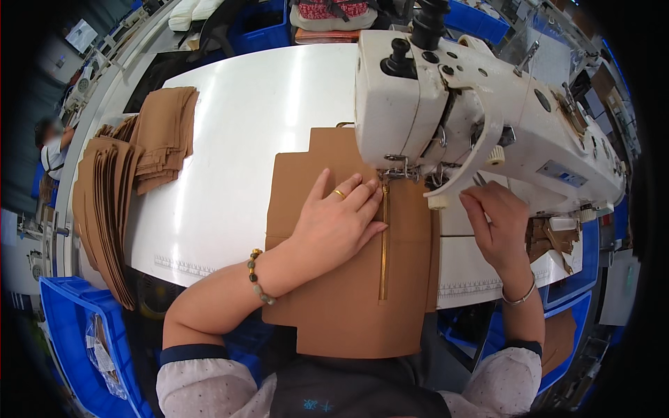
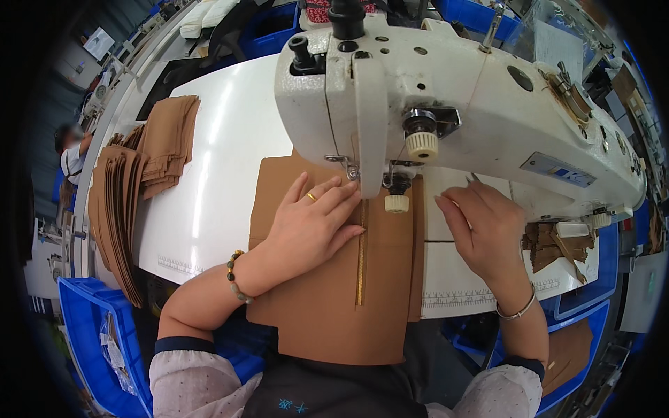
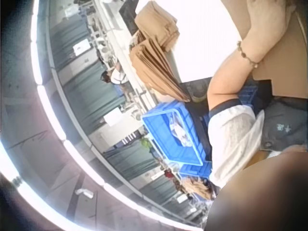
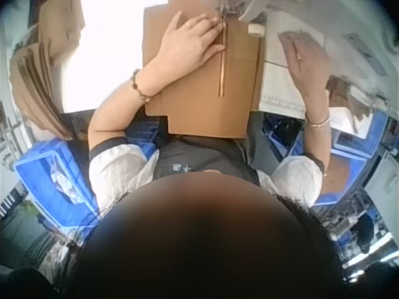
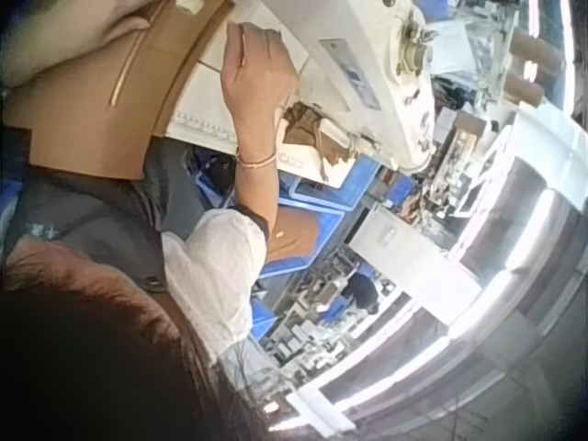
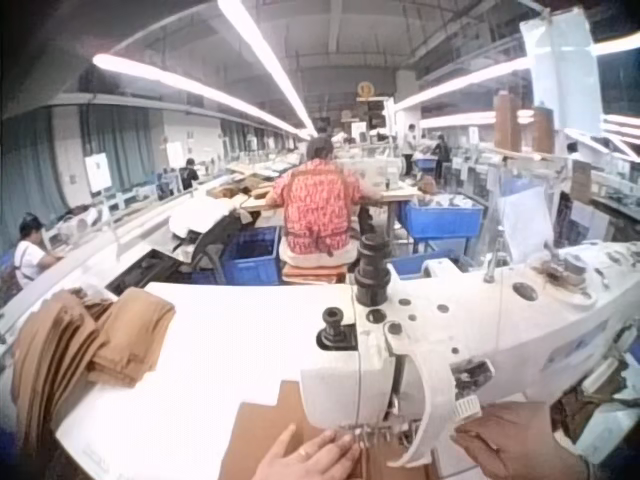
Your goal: Sewing a zipper and structural components onto a leather panel using an industrial sewing machine.
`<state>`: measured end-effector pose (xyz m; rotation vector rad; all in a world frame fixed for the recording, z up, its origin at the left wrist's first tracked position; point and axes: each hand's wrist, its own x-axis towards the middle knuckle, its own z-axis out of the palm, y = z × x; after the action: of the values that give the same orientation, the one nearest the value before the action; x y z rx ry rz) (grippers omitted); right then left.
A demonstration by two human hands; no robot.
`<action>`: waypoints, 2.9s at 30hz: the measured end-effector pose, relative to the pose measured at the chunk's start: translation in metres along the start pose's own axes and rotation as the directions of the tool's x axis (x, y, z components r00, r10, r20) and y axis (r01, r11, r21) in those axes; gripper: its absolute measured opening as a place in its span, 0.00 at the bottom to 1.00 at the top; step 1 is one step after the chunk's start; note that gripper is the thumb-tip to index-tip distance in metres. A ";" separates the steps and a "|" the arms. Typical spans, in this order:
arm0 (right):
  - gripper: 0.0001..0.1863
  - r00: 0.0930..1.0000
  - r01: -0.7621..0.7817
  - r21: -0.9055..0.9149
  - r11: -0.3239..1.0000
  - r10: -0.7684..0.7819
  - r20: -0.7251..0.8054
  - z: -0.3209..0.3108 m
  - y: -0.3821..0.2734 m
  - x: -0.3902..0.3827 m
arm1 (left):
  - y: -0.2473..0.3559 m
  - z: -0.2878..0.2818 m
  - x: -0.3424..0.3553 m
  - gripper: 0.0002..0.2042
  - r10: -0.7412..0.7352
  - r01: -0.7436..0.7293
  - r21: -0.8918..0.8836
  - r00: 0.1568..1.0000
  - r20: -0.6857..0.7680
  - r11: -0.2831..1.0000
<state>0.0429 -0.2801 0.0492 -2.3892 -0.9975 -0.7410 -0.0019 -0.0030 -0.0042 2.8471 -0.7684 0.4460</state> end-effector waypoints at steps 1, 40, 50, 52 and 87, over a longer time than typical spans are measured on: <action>0.06 0.984 -0.169 0.082 0.982 0.163 0.068 0.005 -0.004 0.007 | 0.000 0.000 0.000 0.24 -0.002 0.002 0.001 1.000 0.009 1.000; 0.10 0.980 0.116 0.130 0.985 -0.134 0.145 0.070 -0.006 -0.003 | 0.000 0.002 -0.004 0.21 0.045 -0.046 -0.009 0.997 -0.062 0.999; 0.17 0.969 0.217 0.024 0.976 -0.219 0.117 0.079 -0.006 -0.006 | 0.000 0.001 -0.004 0.18 0.090 -0.090 0.012 0.990 -0.109 0.996; 0.17 0.966 0.208 0.037 0.977 -0.211 0.149 0.079 -0.010 -0.007 | 0.000 0.001 -0.004 0.17 0.089 -0.089 0.001 0.989 -0.116 0.996; 0.29 0.957 0.205 0.071 0.976 -0.215 0.194 0.076 -0.009 -0.006 | -0.012 -0.006 0.004 0.33 0.080 -0.077 -0.047 0.994 0.075 0.996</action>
<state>0.0558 -0.2337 -0.0101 -2.3728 -1.3534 -0.5456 0.0061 0.0063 0.0021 2.8156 -0.8953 0.3270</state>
